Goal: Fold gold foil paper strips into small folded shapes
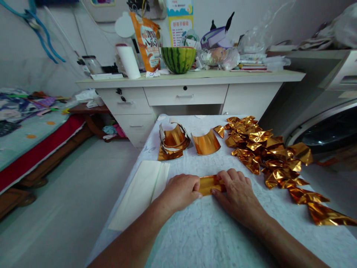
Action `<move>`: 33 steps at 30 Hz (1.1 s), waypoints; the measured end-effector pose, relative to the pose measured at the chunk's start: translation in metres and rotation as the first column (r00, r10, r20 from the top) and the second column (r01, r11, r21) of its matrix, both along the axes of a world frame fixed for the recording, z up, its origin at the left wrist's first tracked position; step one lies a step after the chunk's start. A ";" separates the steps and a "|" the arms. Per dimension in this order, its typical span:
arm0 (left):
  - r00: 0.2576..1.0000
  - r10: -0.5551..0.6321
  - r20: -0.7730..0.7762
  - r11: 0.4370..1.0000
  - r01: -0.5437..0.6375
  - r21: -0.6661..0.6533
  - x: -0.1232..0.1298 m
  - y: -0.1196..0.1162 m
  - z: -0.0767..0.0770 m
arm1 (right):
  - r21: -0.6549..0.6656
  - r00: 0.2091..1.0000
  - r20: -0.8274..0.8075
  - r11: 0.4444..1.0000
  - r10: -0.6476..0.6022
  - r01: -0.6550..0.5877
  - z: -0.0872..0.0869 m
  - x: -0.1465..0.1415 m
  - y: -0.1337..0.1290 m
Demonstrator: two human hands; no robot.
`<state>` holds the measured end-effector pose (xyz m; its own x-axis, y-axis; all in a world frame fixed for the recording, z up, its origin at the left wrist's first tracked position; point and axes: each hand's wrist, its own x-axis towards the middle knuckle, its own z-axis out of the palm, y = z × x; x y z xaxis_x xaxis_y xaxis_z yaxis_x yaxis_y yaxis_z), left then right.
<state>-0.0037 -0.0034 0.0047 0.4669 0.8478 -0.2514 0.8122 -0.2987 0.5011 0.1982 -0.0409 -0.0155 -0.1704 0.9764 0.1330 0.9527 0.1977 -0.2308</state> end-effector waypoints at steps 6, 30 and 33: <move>1.000 -0.011 0.013 1.000 0.011 0.005 -0.001 0.001 -0.002 | 0.021 1.000 0.020 1.000 -0.018 0.018 -0.008 0.038 0.009; 0.997 -0.077 0.031 0.997 0.076 0.035 -0.003 0.001 0.003 | -0.002 0.944 -0.316 0.994 0.100 -0.106 -0.001 0.045 0.016; 0.996 -0.083 0.033 0.996 0.081 0.047 -0.003 0.001 0.001 | 0.021 0.949 -0.301 0.996 0.090 -0.088 -0.002 0.044 0.016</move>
